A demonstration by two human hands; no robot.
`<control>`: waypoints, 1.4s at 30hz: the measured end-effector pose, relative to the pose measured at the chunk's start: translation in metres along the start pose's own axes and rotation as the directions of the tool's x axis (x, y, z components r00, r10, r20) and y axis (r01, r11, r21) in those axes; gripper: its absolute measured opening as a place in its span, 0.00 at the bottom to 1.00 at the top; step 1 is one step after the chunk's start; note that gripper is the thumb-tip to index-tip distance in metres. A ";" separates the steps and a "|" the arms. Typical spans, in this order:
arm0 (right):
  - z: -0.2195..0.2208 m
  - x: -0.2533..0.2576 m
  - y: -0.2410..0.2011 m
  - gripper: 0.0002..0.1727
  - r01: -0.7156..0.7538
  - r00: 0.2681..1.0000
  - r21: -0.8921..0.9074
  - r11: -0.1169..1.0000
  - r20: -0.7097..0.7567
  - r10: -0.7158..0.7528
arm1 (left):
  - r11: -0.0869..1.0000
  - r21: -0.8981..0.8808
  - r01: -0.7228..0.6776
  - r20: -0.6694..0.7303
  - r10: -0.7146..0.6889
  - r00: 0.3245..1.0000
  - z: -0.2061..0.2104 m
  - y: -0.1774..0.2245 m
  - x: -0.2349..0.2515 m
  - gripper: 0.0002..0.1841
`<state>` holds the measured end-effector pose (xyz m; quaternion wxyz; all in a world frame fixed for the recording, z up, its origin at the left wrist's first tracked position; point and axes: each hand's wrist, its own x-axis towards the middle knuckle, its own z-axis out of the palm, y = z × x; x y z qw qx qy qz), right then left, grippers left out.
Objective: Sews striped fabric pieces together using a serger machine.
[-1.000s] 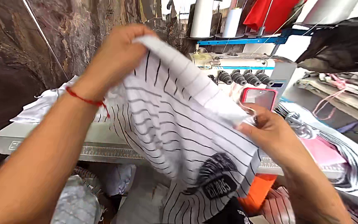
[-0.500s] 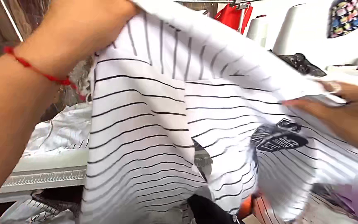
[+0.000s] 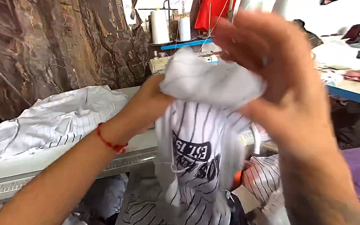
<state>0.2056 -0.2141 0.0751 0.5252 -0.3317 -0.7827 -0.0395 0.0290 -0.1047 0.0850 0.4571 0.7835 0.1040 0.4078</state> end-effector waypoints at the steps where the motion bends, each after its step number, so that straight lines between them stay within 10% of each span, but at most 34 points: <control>1: 0.017 -0.040 0.015 0.51 -0.173 0.985 0.012 0.985 0.004 0.173 | 0.999 -0.037 -0.001 -0.043 0.000 0.999 -0.012 -0.002 -0.004 0.12; 3: 0.080 -0.115 0.041 0.52 -0.491 0.870 0.197 0.849 0.058 0.490 | 0.991 -0.127 -0.032 -0.173 0.010 0.985 -0.030 -0.001 -0.020 0.17; 5: 0.129 -0.155 0.050 0.26 -0.698 0.708 0.383 0.605 0.239 0.665 | 0.987 -0.126 -0.099 -0.325 0.053 0.944 -0.056 -0.013 -0.038 0.17; 7: 0.142 -0.158 0.055 0.07 -0.701 0.686 0.520 0.488 0.303 0.661 | 0.969 -0.096 -0.226 -0.372 0.176 0.911 -0.096 -0.034 -0.034 0.12; 11: 0.115 -0.108 0.079 0.10 -0.482 0.716 0.641 0.597 -0.104 0.690 | 0.797 -0.124 -0.591 -0.171 0.570 0.804 -0.223 -0.090 0.023 0.18; 13: 0.108 -0.076 0.101 0.12 -0.505 0.686 0.526 0.685 -0.237 0.688 | 0.960 0.041 -0.278 -0.663 0.234 0.712 -0.190 -0.058 0.049 0.11; 15: 0.119 -0.066 0.122 0.16 -0.499 0.746 0.398 0.770 -0.255 0.616 | 0.920 0.340 0.194 -0.753 0.143 0.643 -0.191 -0.077 0.058 0.23; 17: 0.139 -0.074 0.133 0.18 -0.510 0.766 0.367 0.778 -0.217 0.605 | 0.733 0.573 0.367 -0.633 0.112 0.766 -0.197 -0.116 0.036 0.38; 21: 0.167 -0.096 0.129 0.25 -0.602 0.637 0.555 0.574 -0.100 0.764 | 0.623 0.777 0.085 -0.127 0.024 0.992 -0.123 -0.152 -0.006 0.18; 24: 0.165 -0.094 0.119 0.28 -0.697 0.547 0.635 0.334 0.169 0.820 | 0.613 0.784 -0.100 0.109 0.024 0.994 -0.102 -0.162 -0.009 0.20; 27: 0.166 -0.084 0.118 0.13 -0.756 0.582 0.567 0.328 0.352 0.734 | 0.610 0.769 -0.192 0.182 0.080 0.980 -0.106 -0.160 -0.002 0.17; 34: 0.138 -0.052 0.106 0.12 -0.452 0.840 0.727 0.517 0.152 0.520 | 0.641 0.593 -0.487 0.583 0.076 0.809 -0.096 -0.118 0.006 0.17; 38: 0.119 -0.057 0.103 0.10 -0.390 0.871 0.554 0.735 -0.037 0.491 | 0.244 0.808 -0.536 0.557 -0.020 0.830 -0.135 -0.119 0.020 0.08; 42: 0.149 -0.066 0.115 0.08 -0.447 0.783 0.402 0.799 -0.257 0.567 | -0.069 0.962 -0.266 0.271 0.395 0.878 -0.158 -0.139 0.045 0.12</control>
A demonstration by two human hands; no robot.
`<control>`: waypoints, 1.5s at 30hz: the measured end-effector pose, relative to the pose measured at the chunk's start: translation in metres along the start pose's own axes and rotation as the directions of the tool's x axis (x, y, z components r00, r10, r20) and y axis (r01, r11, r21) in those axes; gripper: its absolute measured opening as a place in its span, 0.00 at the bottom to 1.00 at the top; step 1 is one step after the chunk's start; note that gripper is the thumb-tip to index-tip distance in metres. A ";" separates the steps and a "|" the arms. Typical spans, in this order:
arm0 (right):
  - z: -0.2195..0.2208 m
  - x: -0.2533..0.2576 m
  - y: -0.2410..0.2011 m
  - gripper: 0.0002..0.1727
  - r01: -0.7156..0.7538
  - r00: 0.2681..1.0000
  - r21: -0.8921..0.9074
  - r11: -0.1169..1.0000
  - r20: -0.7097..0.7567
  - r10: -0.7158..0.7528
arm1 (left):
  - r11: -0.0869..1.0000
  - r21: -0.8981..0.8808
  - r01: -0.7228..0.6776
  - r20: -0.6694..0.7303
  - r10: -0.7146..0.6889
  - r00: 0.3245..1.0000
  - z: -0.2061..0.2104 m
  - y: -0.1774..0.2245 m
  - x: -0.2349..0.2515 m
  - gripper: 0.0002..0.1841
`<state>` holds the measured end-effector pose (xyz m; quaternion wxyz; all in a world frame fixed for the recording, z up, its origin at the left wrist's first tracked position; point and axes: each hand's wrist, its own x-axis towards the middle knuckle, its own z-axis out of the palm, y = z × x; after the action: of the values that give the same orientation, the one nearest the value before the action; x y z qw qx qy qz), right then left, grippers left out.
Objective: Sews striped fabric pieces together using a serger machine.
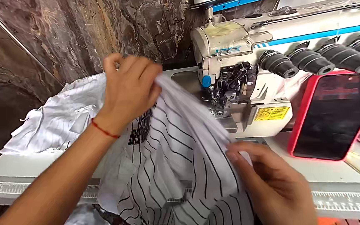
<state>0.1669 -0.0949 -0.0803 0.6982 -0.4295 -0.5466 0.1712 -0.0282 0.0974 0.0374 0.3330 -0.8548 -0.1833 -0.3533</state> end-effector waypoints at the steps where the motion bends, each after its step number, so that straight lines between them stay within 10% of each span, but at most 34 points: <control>1: 0.004 -0.001 0.006 0.10 0.018 0.998 -0.047 0.999 -0.052 -0.020 | 0.997 0.005 0.083 0.024 -0.083 0.996 0.005 0.005 0.003 0.16; 11: -0.002 -0.042 0.000 0.17 -0.136 0.988 -0.034 0.990 0.075 0.139 | 0.861 -0.478 0.173 0.347 0.004 0.938 -0.001 0.082 -0.033 0.29; 19: -0.015 -0.070 0.001 0.12 -0.013 0.985 0.059 0.998 0.172 0.002 | 0.828 -0.542 0.140 0.234 -0.011 0.972 0.001 0.092 -0.032 0.29; 23: -0.008 -0.043 0.010 0.25 -0.115 0.978 -0.055 0.992 0.168 0.122 | 0.789 -0.611 0.062 0.214 0.089 0.973 0.000 0.106 -0.031 0.28; 29: 0.007 -0.002 0.019 0.09 0.171 0.984 -0.142 0.975 -0.022 -0.176 | 0.819 -0.572 0.042 0.233 0.113 0.966 0.000 0.090 -0.014 0.16; 35: -0.006 -0.006 -0.003 0.09 0.366 0.930 -0.132 0.921 0.089 -0.357 | 0.418 -0.900 0.124 0.302 0.390 0.870 -0.028 0.057 0.001 0.11; 38: -0.013 -0.006 -0.002 0.12 0.268 0.963 -0.191 0.944 0.038 -0.266 | 0.583 -0.809 0.073 0.306 0.312 0.900 -0.020 0.016 0.006 0.19; 41: -0.003 -0.003 0.010 0.13 0.147 0.979 -0.251 0.957 -0.104 -0.178 | 0.946 -0.296 -0.135 0.105 0.173 0.979 -0.002 -0.024 0.016 0.28; 45: 0.011 -0.001 0.015 0.15 0.034 0.980 -0.223 0.974 -0.185 -0.077 | 0.983 -0.156 0.093 0.160 -0.067 0.985 0.004 0.020 0.009 0.15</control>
<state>0.1601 -0.0825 -0.0926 0.7008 -0.5029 -0.5037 0.0478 -0.0093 0.0862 0.0332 0.2326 -0.8957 -0.2134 -0.3131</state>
